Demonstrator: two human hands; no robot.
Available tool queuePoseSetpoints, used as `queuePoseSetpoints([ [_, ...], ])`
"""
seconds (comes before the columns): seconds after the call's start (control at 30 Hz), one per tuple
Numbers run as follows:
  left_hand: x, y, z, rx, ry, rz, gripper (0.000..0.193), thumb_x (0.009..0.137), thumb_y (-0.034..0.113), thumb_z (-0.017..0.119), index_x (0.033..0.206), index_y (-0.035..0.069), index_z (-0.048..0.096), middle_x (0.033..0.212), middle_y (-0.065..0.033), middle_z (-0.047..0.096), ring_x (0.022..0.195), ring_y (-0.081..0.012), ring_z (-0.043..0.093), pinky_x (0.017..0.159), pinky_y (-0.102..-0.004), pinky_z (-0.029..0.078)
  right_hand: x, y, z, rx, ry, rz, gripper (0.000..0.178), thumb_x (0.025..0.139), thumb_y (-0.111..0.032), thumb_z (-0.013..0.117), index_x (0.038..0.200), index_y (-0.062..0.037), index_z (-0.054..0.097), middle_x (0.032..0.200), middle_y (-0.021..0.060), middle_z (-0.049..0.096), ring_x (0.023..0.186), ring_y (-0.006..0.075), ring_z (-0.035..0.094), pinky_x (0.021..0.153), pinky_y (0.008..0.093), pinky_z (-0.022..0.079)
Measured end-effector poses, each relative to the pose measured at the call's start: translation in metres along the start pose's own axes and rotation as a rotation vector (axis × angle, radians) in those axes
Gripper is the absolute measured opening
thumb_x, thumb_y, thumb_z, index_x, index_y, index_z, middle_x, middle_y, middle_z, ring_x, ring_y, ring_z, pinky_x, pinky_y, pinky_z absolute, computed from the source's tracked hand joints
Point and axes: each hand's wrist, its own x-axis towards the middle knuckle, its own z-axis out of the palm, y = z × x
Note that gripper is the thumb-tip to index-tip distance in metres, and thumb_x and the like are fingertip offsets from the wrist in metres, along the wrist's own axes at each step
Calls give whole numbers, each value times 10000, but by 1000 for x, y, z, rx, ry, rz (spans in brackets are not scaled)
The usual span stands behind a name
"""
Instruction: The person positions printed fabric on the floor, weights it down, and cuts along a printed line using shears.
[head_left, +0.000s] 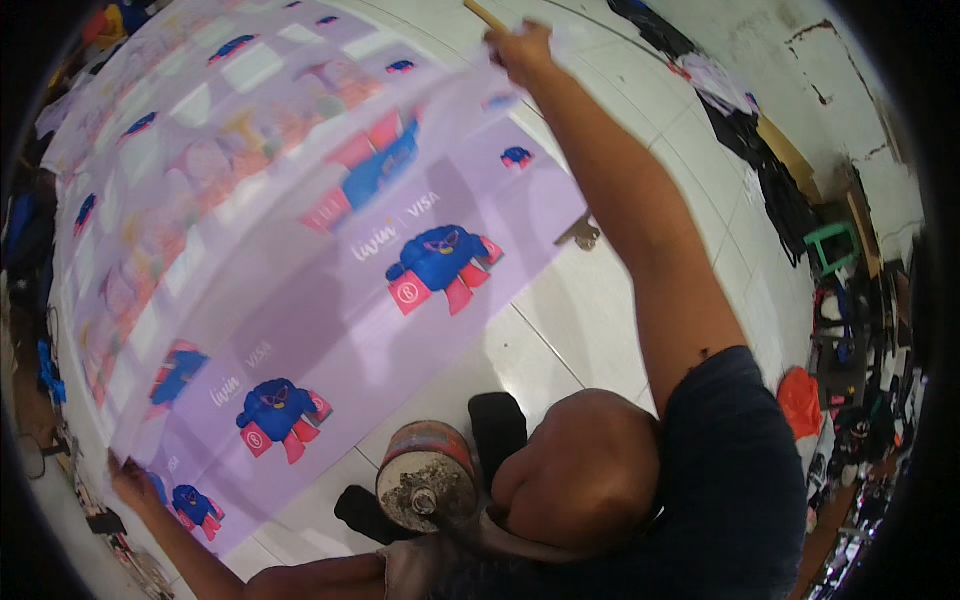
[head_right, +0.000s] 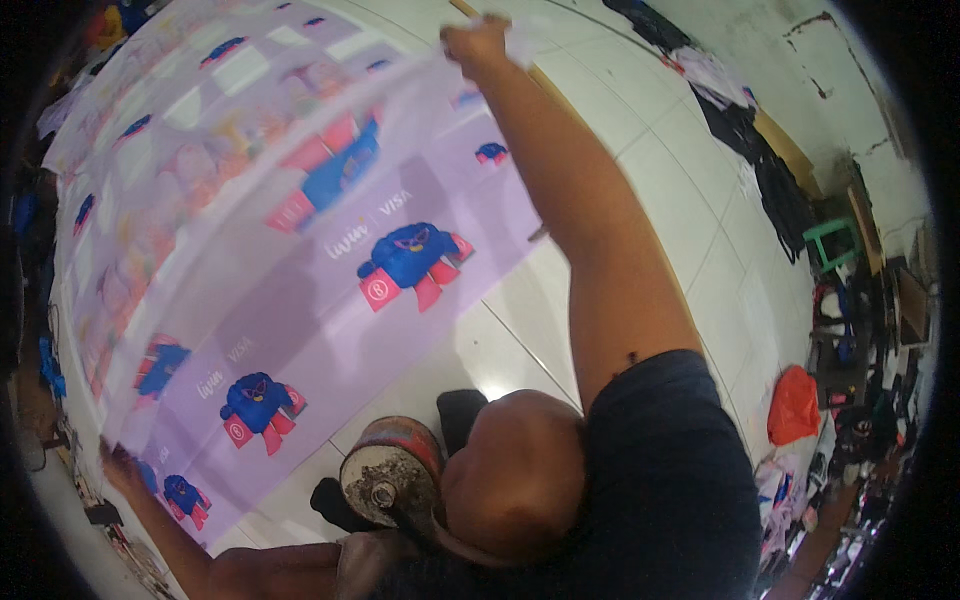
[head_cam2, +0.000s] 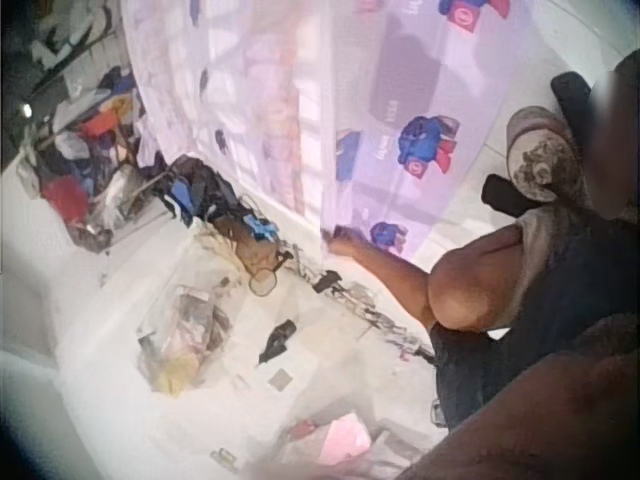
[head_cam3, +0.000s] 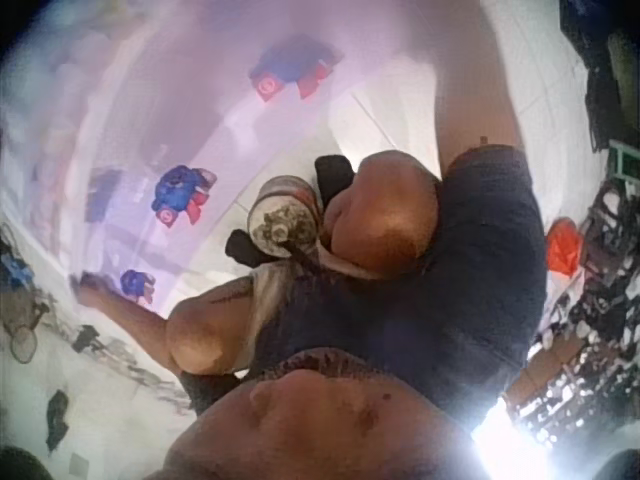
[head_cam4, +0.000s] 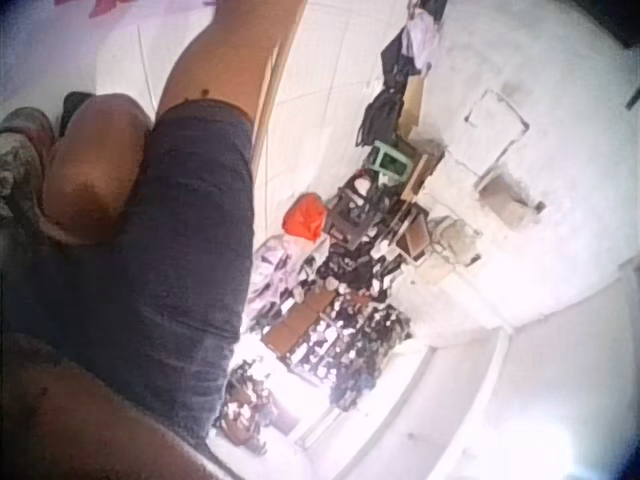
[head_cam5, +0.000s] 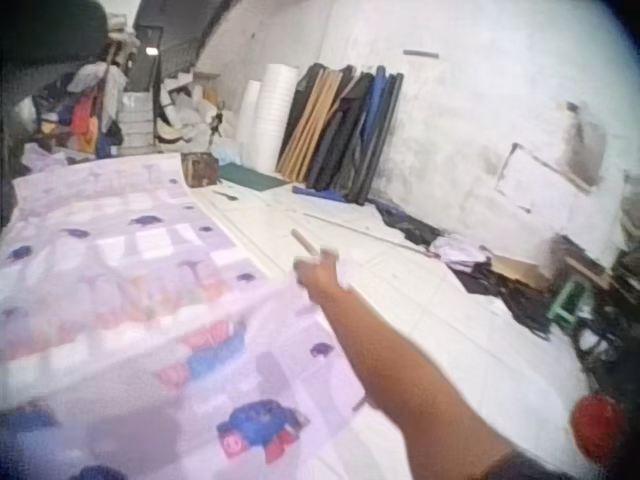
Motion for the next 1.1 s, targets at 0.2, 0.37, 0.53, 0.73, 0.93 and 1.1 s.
queuePoseSetpoints([
  [0.2, -112, -21, 17, -76, 31, 116, 502, 990, 222, 487, 1396, -67, 422, 1413, -217, 455, 1272, -287, 469, 1090, -413, 355, -52, -76, -73, 51, 7, -119, 758, 818, -43, 693, 1417, -112, 234, 822, 87, 568, 680, 161, 535, 611, 339, 480],
  [0.37, -192, -188, 9, 882, 1, -162, 395, 961, 195, 527, 1267, -53, 560, 1235, -140, 598, 1070, -256, 578, 874, -355, 456, -79, 125, -175, -145, -2, 80, 824, 788, -26, 715, 1405, -13, 169, 905, 159, 612, 731, 185, 603, 599, 326, 505],
  [0.53, -213, -233, 19, 402, 50, -294, 329, 975, 267, 556, 1060, -41, 636, 966, -91, 636, 845, -206, 581, 711, -355, 457, -91, 208, -237, -311, 129, 449, 490, 787, -173, 736, 1185, 25, 530, 832, 123, 651, 651, 181, 592, 530, 299, 469],
  [0.73, -225, -197, 12, 691, 186, -344, 386, 919, 342, 625, 1009, -31, 655, 922, -87, 642, 826, -175, 581, 647, -330, 470, -90, 215, -241, -472, -75, 633, 218, 803, -203, 680, 852, -1, 613, 688, 117, 608, 491, 182, 517, 434, 328, 408],
  [0.93, -241, -183, 39, 966, 145, -518, 458, 933, 397, 602, 1104, -27, 626, 1017, -110, 631, 886, -199, 577, 735, -335, 475, -64, 222, -251, -796, -144, 468, 390, 767, -338, 673, 935, 12, 696, 883, 196, 703, 795, 306, 696, 738, 375, 546],
  [1.1, -247, -168, 47, 1035, 166, -702, 524, 944, 443, 582, 1183, -23, 602, 1096, -129, 622, 935, -218, 573, 809, -340, 480, -62, 212, -238, -896, -83, 425, 360, 781, -319, 668, 995, -32, 707, 1000, 197, 703, 943, 317, 689, 828, 389, 544],
])
